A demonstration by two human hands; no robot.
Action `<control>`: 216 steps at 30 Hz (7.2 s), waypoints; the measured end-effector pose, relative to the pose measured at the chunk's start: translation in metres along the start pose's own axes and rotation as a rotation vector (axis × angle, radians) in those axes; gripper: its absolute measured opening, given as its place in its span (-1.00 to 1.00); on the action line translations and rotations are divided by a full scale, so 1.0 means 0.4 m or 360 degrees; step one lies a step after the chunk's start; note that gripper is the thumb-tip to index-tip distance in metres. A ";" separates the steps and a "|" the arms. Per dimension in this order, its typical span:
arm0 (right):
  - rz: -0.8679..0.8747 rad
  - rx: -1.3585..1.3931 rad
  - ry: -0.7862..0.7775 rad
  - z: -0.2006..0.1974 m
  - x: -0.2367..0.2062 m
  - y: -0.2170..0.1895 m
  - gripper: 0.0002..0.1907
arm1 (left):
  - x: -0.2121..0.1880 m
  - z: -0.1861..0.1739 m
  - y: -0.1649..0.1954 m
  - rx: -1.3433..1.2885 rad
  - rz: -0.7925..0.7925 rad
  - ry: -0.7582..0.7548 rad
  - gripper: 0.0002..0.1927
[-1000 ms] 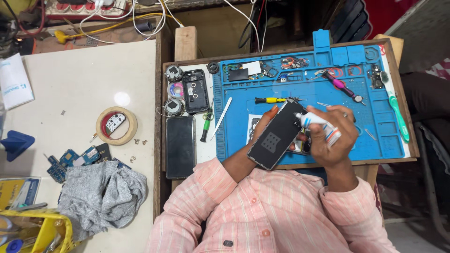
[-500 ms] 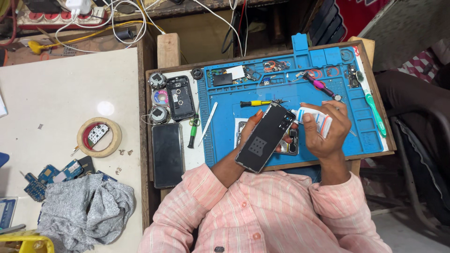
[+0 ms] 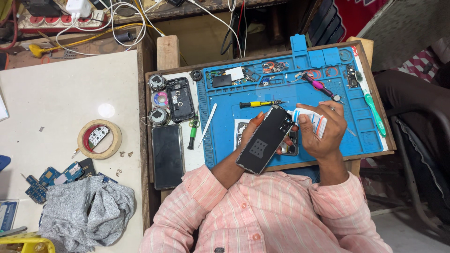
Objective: The person removes a black adhesive strip from the back of a disassembled smartphone, then applies glue from a tube along the edges of the phone's back cover. They place the cover onto the phone body and press it into place. The person then picks up a purple smartphone and applies glue to its edges as well.
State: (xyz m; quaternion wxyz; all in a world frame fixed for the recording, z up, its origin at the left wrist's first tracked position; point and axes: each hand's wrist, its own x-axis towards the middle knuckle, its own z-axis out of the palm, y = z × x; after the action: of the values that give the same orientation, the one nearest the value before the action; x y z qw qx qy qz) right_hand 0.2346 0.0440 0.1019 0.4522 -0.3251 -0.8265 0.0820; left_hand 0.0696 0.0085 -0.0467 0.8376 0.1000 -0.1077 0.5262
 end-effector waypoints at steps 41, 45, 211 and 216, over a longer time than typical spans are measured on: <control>0.0313 0.0258 0.0241 -0.012 -0.004 0.005 -0.73 | -0.001 0.027 0.001 0.0213 0.0057 0.0209 -0.23; 0.0255 0.0543 0.0130 -0.002 -0.013 -0.041 -0.65 | 0.000 0.002 0.006 0.0220 -0.0019 0.0305 -0.25; -0.0241 0.0009 -0.0198 0.024 -0.015 -0.085 -0.66 | 0.003 0.069 -0.018 0.0332 0.0064 0.0256 -0.48; -0.0319 0.0109 -0.0211 0.023 -0.014 -0.085 -0.67 | 0.006 0.070 -0.014 0.0231 0.0082 0.0299 -0.51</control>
State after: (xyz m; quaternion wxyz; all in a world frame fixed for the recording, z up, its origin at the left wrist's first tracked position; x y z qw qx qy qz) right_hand 0.2135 0.0156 0.1072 0.4133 -0.2191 -0.8797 0.0861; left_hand 0.0736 0.0004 -0.0194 0.8207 0.1078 0.0073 0.5611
